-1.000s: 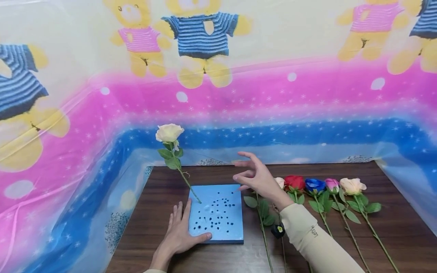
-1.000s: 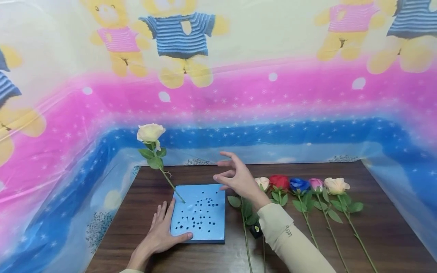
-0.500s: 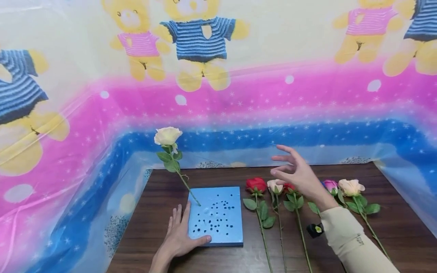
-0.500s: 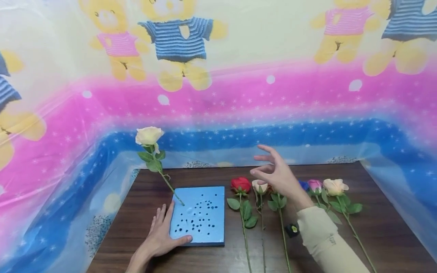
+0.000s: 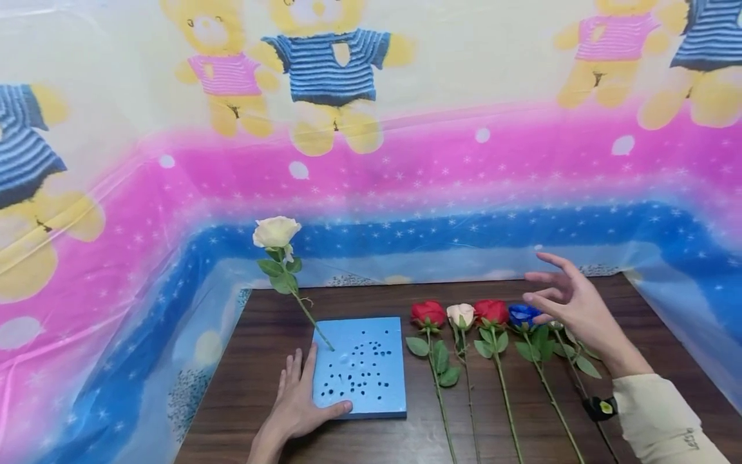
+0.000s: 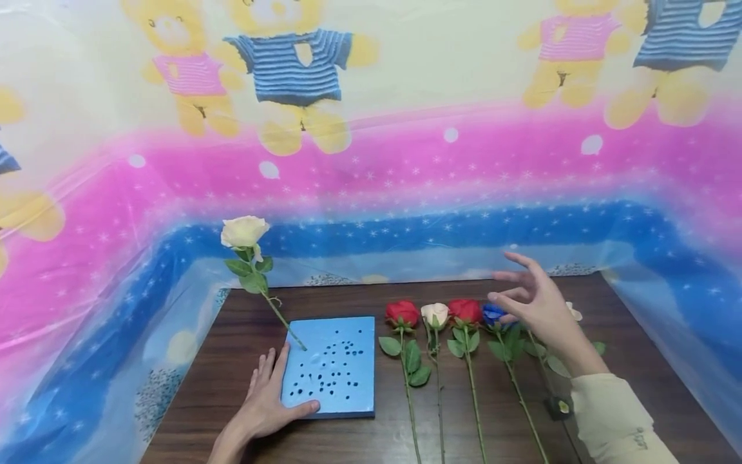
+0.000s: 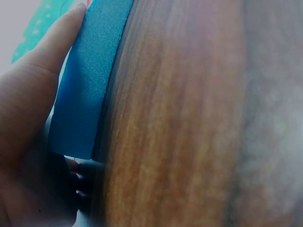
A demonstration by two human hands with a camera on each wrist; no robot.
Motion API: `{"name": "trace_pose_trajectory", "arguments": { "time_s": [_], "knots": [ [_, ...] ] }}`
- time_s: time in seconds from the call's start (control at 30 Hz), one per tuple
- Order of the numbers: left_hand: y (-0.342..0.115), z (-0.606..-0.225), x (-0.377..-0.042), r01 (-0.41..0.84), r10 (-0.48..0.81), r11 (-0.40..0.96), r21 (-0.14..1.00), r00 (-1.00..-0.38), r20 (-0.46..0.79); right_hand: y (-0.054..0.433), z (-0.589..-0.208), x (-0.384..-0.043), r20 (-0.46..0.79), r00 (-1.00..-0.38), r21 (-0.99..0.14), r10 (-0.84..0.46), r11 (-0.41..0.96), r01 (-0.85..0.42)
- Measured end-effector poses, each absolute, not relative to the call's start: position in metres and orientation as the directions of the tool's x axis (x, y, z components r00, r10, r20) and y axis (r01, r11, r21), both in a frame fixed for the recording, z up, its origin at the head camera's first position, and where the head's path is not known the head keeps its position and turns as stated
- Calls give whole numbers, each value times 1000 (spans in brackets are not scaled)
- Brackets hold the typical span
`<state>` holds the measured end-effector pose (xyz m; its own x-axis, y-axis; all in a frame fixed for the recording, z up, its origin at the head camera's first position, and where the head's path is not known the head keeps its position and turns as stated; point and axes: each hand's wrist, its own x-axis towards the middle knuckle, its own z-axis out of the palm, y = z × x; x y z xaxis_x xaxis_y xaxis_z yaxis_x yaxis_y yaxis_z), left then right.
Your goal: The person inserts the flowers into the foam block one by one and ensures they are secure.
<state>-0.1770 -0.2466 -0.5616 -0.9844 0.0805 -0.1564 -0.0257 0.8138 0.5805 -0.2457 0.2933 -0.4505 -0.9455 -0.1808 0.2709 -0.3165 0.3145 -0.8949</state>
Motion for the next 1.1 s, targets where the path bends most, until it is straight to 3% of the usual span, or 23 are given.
{"name": "trace_pose_trajectory", "arguments": {
  "time_s": [0.47, 0.83, 1.1],
  "knots": [
    [-251, -560, -177, -17, 90, 813, 582, -984, -155, 378, -458, -222, 238, -968, -893, -72, 375, -248],
    [-249, -559, -180, -9, 101, 811, 585, -983, -155, 418, -495, -206, 241, -967, -855, -84, 453, -252],
    [-247, -562, -179, -16, 103, 805, 593, -981, -167, 439, -526, -194, 133, -985, -898, -114, 406, -168]
  ]
}}
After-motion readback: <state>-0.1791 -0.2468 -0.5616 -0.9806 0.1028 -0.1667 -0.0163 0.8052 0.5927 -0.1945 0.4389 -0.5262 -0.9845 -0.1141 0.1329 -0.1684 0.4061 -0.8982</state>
